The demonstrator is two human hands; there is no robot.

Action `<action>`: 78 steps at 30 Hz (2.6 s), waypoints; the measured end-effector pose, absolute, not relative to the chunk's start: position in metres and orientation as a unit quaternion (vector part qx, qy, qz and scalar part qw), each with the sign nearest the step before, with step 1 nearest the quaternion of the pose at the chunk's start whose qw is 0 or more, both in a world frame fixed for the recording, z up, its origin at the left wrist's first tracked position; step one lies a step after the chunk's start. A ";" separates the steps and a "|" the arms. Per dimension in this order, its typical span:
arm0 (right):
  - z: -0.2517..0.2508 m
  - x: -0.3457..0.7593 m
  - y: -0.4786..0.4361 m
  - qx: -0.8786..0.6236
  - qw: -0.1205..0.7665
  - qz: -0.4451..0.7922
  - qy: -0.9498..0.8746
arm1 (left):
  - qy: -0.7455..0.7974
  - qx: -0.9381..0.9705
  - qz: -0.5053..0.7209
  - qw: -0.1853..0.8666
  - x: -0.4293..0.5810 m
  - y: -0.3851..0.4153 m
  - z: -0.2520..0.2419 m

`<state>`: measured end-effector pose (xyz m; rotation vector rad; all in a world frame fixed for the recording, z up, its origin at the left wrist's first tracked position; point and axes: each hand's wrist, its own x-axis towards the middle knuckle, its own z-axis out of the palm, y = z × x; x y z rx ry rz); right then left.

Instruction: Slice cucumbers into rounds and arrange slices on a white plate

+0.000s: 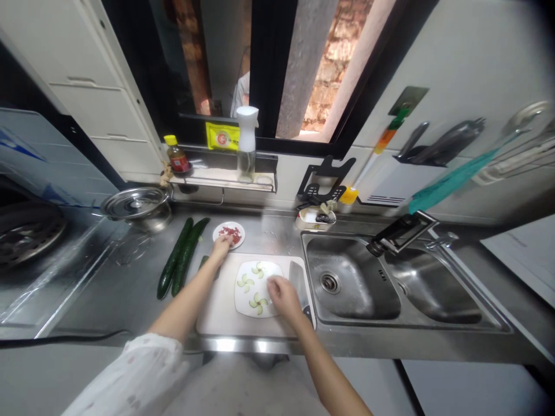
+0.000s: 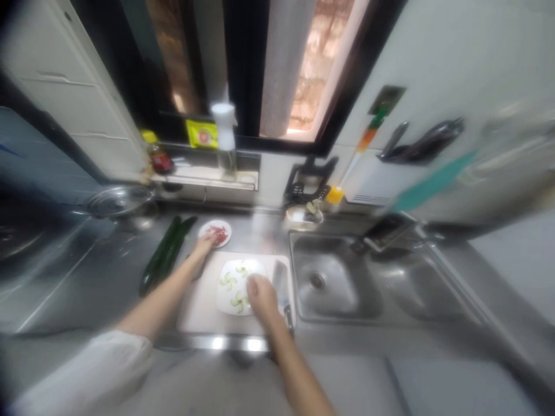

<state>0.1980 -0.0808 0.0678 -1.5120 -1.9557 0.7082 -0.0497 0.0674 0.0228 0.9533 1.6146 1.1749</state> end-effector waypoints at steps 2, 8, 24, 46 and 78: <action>0.076 0.189 -0.063 -0.554 0.290 0.262 -0.735 | 0.651 0.385 0.472 0.453 -0.045 0.061 0.030; 0.099 0.165 -0.025 -0.534 0.320 0.255 -0.740 | 0.635 0.411 0.442 0.483 -0.033 0.035 0.065; 0.125 0.145 -0.014 -0.513 0.406 0.308 -0.691 | 0.565 0.537 0.465 0.420 -0.009 -0.013 0.110; 0.141 0.148 -0.029 -0.484 0.420 0.393 -0.659 | 0.570 0.575 0.488 0.328 0.002 -0.053 0.138; 0.044 0.146 -0.056 -0.567 0.158 0.289 -0.755 | 0.682 0.639 0.216 0.284 -0.020 -0.076 0.040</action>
